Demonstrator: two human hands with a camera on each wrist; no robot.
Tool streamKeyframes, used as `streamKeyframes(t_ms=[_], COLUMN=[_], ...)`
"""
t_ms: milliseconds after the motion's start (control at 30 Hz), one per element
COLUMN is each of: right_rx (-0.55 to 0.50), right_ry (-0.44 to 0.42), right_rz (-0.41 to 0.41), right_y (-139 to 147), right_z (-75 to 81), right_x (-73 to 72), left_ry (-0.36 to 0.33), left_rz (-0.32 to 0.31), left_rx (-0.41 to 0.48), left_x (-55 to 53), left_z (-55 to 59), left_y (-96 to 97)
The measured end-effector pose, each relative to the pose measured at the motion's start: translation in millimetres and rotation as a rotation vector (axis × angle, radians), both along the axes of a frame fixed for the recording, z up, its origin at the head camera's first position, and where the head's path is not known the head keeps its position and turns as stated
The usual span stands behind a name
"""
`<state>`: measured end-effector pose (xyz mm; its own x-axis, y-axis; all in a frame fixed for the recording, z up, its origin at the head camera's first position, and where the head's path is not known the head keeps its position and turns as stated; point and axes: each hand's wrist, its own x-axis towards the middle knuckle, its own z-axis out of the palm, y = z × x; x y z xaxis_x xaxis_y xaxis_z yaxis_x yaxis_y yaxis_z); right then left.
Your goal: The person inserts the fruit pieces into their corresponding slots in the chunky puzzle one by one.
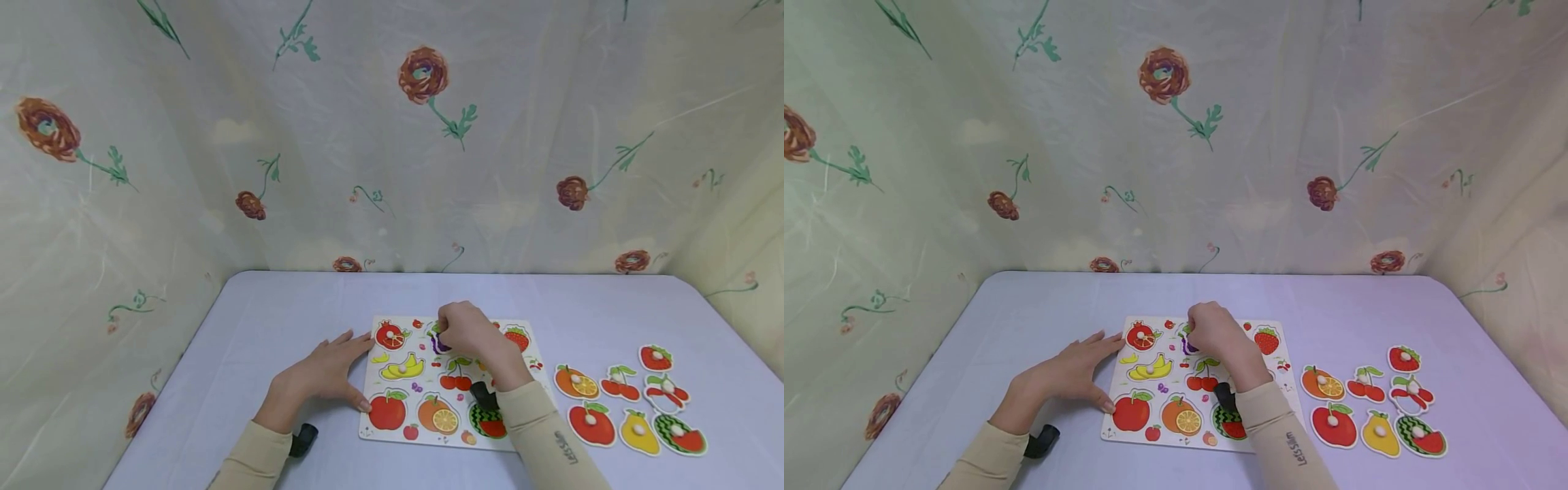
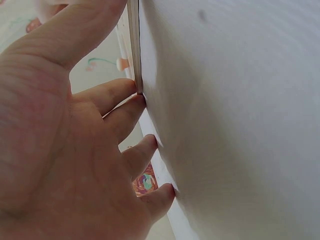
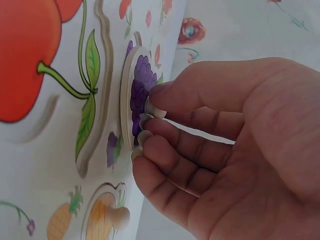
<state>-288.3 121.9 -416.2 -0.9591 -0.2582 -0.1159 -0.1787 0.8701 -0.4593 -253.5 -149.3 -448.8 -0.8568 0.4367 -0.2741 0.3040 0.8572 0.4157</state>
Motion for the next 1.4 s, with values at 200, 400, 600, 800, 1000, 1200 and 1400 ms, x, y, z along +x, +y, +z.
streamKeyframes(t_ms=[200, 400, 600, 800, 1000, 1200, 1400], right_rx=[-0.009, -0.005, 0.001, 0.004, 0.012, 0.012, 0.013], right_ry=[-0.001, -0.012, -0.025, -0.014, -0.021, -0.045, -0.055], right_rz=[0.011, 0.004, -0.001, 0.004, -0.002, -0.006, -0.003], right_y=[-3.3, -4.8, -6.8, -7.7, -8.4, -8.3, -7.2], right_z=[-2.9, -2.0, -1.8, -3.0, -3.5, -3.8, -4.4], right_x=[0.5, 1.6, 2.0, 2.4, 2.1, 1.9, 0.2], left_ry=[-0.002, 0.001, -0.001, -0.001, -0.007, -0.004, -0.002], left_rz=[0.003, 0.003, 0.003, 0.003, 0.003, 0.003, 0.005], left_rx=[0.002, -0.002, 0.0, 0.0, 0.003, 0.001, -0.003], left_x=[0.9, 0.1, -0.1, 0.3, 0.4, 0.7, 0.3], left_z=[0.9, 0.4, 0.7, 1.1, 1.9, 1.2, -0.3], left_y=[0.7, 1.2, 1.4, 1.5, 1.5, 1.1, 1.0])
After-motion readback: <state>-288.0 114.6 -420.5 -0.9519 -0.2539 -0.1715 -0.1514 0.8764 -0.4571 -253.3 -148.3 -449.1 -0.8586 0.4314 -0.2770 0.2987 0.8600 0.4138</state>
